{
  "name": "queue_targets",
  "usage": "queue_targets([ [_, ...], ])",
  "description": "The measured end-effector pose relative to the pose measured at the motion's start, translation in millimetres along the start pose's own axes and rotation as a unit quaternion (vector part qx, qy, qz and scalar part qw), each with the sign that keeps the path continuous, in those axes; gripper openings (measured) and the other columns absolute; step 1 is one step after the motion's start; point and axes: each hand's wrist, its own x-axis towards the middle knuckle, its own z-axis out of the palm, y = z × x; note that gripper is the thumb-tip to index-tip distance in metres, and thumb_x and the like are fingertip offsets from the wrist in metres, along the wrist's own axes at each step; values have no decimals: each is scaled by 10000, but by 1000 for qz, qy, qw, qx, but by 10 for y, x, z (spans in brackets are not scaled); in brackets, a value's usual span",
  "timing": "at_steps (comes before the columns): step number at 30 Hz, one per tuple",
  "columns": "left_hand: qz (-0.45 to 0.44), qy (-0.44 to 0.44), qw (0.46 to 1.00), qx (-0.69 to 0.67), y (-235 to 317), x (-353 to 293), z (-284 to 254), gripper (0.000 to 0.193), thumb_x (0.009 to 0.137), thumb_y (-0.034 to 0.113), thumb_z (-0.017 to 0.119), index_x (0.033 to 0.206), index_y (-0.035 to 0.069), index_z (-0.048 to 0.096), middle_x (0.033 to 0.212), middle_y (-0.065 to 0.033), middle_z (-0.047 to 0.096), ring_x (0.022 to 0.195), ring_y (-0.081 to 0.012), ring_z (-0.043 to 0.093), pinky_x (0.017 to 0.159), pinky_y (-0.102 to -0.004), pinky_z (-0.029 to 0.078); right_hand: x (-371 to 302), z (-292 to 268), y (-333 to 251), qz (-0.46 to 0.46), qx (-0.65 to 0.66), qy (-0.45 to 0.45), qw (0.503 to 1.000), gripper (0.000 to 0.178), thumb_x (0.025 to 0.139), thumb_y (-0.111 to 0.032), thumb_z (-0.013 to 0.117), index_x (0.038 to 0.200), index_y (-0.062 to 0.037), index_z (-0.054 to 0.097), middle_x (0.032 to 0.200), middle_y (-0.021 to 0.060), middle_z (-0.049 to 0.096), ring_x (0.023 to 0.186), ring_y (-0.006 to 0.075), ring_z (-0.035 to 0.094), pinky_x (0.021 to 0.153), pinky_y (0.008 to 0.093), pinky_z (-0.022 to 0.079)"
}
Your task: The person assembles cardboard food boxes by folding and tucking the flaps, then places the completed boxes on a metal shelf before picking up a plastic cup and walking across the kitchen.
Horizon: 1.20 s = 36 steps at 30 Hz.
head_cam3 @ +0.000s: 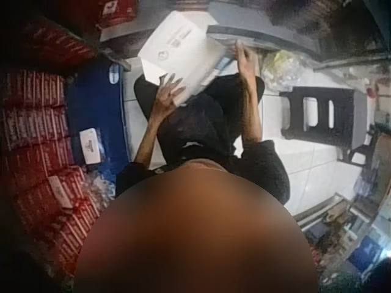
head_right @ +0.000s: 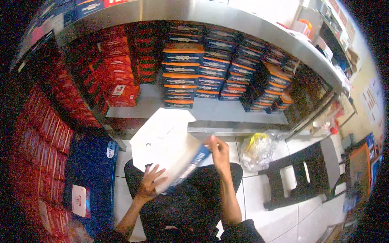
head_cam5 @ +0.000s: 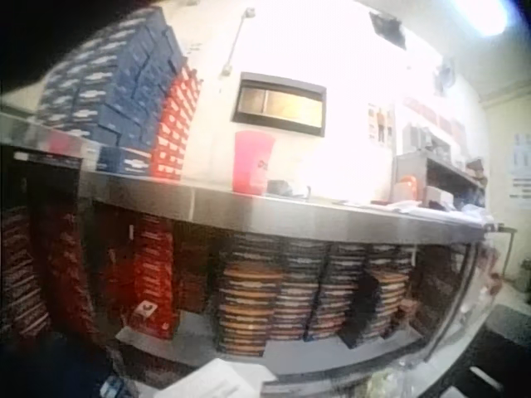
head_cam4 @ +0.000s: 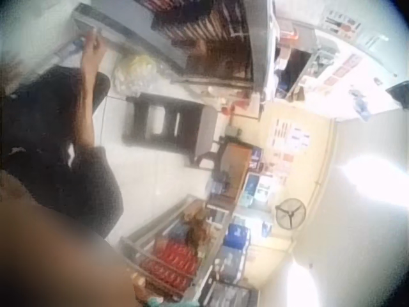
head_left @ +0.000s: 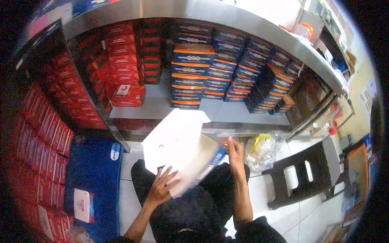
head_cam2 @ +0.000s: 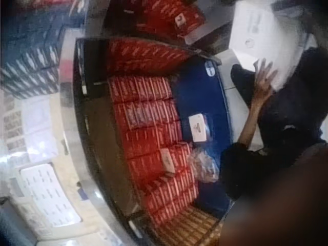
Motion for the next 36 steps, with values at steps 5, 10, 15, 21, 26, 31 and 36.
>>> queue_targets([
  [5, -373, 335, 803, -322, 114, 123, 119, 422, 959, 340, 579, 1208, -1, 561, 1188, -140, 589, 1018, -246, 598, 960, -410, 448, -454, 629, 70, -340, -218, -301, 864, 904, 702, -358, 820, 1439, -87, 371, 1511, 144, 340, 1409, 335, 298, 1147, 480, 260],
  [10, -327, 424, 652, -536, 424, 474, -159, 354, 988, 195, 539, 1275, -4, 479, 1148, -128, 613, 1025, -260, 622, 828, -382, 539, -634, 1041, 293, -328, -61, -173, 927, 577, 787, -47, 737, 1316, -18, 509, 1382, 158, 513, 1279, 330, 487, 977, 424, 499],
  [15, -299, 511, 689, -417, 321, 460, -65, 239, 947, 120, 608, 1108, -51, 566, 1021, -134, 658, 893, -221, 663, 742, -312, 563, -608, 1150, 186, -306, 32, -115, 944, 380, 803, 69, 650, 1180, 60, 609, 1240, 175, 627, 1087, 314, 638, 910, 381, 533],
  [21, -363, 436, 790, -235, 458, 403, -146, 165, 917, 96, 657, 933, -67, 633, 869, -116, 687, 769, -165, 649, 742, -278, 529, -547, 1042, -20, -445, -52, -164, 879, 406, 755, -20, 719, 1157, -25, 660, 1281, 65, 618, 1020, 280, 615, 803, 339, 583],
  [26, -342, 498, 730, -320, 495, 492, 31, 281, 916, 118, 661, 1128, -44, 572, 961, -125, 666, 806, -169, 635, 713, -290, 526, -648, 1039, -107, -391, -96, -120, 907, 300, 709, -88, 791, 977, 12, 700, 1279, 130, 601, 1115, 316, 578, 960, 420, 499],
  [31, -242, 515, 720, -398, 512, 542, 111, 290, 940, 176, 636, 1150, -1, 542, 935, -96, 659, 743, -148, 626, 626, -280, 532, -467, 1018, -71, -333, -42, -161, 928, 341, 716, -134, 795, 1017, -69, 650, 1379, 178, 498, 1250, 354, 507, 1034, 438, 444],
  [36, -262, 386, 796, -386, 398, 383, -533, 174, 955, 127, 599, 1047, -2, 527, 894, -71, 638, 676, -132, 616, 558, -247, 518, -325, 735, -31, -425, -302, -131, 843, 574, 752, -194, 750, 1304, -227, 592, 1292, 71, 580, 1184, 308, 553, 796, 355, 593],
])
